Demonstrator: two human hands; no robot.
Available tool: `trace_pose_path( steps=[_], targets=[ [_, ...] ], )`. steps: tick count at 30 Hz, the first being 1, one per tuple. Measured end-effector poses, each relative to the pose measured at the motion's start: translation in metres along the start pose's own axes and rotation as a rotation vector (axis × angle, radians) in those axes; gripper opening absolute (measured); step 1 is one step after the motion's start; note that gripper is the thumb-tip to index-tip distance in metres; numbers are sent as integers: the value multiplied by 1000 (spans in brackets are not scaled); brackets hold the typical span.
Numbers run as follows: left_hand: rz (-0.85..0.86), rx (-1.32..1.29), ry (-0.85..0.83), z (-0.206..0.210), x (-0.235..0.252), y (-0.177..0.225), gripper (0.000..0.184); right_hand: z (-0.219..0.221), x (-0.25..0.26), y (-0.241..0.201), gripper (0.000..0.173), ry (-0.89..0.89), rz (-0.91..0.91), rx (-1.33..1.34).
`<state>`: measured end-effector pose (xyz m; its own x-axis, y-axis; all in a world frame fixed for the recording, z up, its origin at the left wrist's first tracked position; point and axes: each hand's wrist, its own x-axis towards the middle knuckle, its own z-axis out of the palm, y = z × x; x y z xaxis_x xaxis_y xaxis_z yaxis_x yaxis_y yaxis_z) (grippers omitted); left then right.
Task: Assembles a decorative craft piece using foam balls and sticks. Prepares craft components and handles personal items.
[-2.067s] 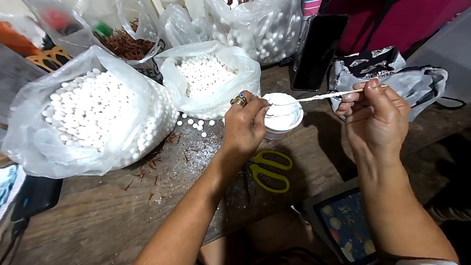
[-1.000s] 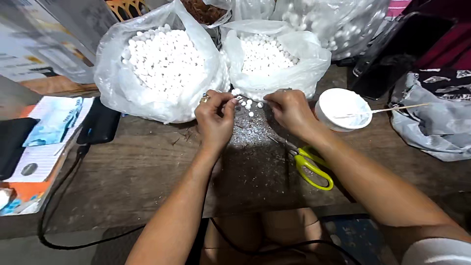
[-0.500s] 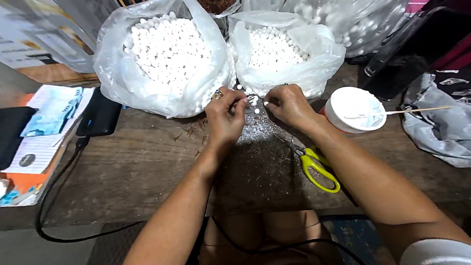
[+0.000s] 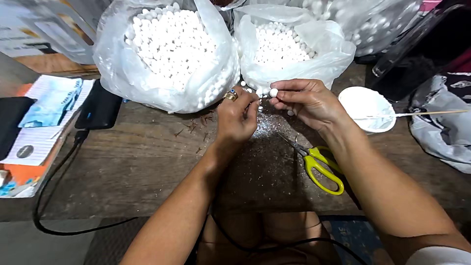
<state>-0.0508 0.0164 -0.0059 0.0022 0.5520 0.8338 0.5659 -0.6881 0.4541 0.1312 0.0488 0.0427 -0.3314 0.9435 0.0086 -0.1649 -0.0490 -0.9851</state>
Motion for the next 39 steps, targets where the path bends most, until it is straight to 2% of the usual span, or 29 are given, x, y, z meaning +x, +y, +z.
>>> trace_pose_path(
  steps=[20, 39],
  targets=[
    [51, -4, 44, 1, 0, 3, 11, 2, 0, 2, 25, -10, 62, 66],
    [82, 54, 3, 0, -1, 4, 12, 5, -3, 5, 24, 5, 0, 44]
  ],
)
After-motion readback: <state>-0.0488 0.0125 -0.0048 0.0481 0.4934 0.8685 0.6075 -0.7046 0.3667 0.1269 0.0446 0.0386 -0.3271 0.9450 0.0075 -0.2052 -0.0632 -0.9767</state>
